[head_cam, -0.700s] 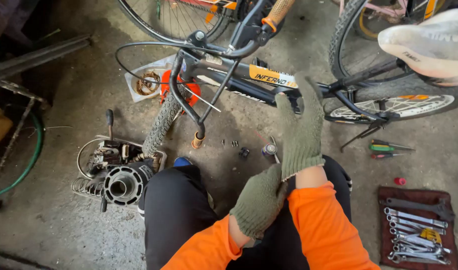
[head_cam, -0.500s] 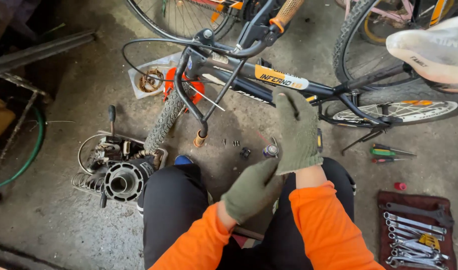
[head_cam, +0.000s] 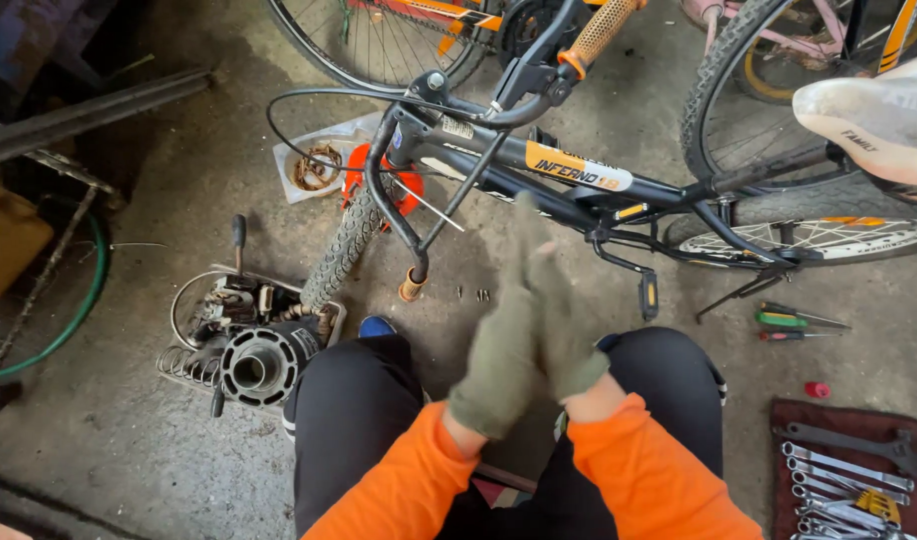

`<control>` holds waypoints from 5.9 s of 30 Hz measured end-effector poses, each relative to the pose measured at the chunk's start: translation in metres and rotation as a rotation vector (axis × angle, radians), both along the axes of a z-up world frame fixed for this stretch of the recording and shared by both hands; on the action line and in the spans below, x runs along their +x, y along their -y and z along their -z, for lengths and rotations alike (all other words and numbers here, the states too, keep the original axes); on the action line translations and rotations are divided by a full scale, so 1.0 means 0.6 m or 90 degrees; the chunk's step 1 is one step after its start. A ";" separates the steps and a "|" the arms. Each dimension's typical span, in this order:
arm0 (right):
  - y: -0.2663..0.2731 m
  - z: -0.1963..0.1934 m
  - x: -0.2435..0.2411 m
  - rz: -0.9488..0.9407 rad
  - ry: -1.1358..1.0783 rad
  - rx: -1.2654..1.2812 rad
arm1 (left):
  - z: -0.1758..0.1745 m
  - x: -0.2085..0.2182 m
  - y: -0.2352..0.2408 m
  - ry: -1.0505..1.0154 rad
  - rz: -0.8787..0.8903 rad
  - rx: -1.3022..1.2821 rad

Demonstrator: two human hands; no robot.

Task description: The person removes the handlebar grip and brake lever assembly from a bicycle using a screwdriver. They then reattach the grip and lever to the handlebar, tightening the screws to secure the components.

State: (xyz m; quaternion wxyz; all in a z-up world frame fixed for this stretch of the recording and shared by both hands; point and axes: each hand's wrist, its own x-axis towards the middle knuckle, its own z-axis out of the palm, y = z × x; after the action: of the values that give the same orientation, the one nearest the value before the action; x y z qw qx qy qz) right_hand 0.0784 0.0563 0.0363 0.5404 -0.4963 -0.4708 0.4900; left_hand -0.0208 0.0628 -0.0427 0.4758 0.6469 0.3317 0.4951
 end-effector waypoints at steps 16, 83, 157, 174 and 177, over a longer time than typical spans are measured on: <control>-0.083 0.034 0.076 0.204 0.248 0.030 | -0.143 -0.048 -0.153 -0.088 -0.239 0.293; -0.250 0.026 0.041 0.078 -0.466 -0.016 | -0.225 -0.112 -0.285 -0.428 -0.149 0.486; -0.339 0.244 -0.115 0.051 1.015 0.163 | -0.012 -0.198 -0.308 -0.405 -0.431 0.158; -0.316 0.215 -0.128 0.167 1.198 0.331 | 0.085 -0.184 -0.369 -0.459 -0.311 0.048; -0.283 0.202 -0.136 0.269 1.271 0.283 | 0.075 -0.183 -0.363 -0.466 -0.294 0.028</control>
State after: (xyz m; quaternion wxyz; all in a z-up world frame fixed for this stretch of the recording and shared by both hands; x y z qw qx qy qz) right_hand -0.0031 0.2259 -0.0851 0.0595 -0.6374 -0.6864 -0.3451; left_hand -0.1306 0.2804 -0.0877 0.1898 0.6985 0.6039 0.3337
